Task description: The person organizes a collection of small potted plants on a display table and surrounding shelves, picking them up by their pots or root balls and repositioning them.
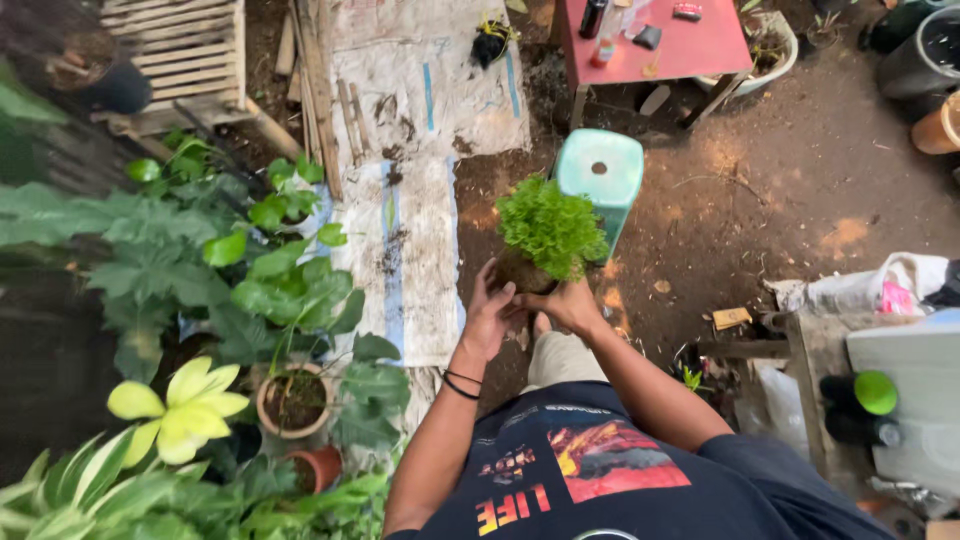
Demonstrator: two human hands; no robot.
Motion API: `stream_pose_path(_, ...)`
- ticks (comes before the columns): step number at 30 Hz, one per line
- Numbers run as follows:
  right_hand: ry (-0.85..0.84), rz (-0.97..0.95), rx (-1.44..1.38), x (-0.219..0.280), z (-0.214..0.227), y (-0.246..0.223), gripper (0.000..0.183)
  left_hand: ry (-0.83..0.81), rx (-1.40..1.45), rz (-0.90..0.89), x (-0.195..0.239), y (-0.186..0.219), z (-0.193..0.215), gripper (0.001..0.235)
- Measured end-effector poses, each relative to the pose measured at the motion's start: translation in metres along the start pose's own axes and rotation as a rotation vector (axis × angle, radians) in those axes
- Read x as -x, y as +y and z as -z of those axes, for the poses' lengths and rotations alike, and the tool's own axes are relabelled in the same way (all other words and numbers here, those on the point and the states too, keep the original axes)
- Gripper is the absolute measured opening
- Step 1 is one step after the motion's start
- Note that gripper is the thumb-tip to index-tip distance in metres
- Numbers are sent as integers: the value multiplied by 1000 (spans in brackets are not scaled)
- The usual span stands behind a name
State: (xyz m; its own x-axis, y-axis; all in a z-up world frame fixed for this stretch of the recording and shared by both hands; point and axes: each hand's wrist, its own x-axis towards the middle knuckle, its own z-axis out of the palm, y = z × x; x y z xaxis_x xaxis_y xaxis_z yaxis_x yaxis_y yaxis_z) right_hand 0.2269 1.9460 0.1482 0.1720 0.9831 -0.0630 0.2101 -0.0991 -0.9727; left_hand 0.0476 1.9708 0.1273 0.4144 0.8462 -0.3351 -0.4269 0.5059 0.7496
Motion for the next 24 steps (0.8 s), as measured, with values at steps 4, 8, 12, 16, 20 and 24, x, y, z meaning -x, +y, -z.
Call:
stream_pose_path(4,-28,112,8,-96,-3,-6,88,53,-36,-51,-89,23,13,85)
stream_pose_path(8,-12,302,49,-196,2,-19,96,4,67,-67,-181,70,8,83)
stream_pose_path(12,-97,237,91,-282,11,-37,98,15,161,-85,-246,111,-4,83)
stream_pose_path(16,-45,311,164,-358,2,-48,116,-34,239,-160,-306,151,1,83)
stream_pose_path(20,-38,361,193,-435,-20,-39,116,3,265,-91,-387,180,32,80)
stream_pose_path(24,10,252,229,-523,-45,-32,102,59,276,-2,-469,206,72,75)
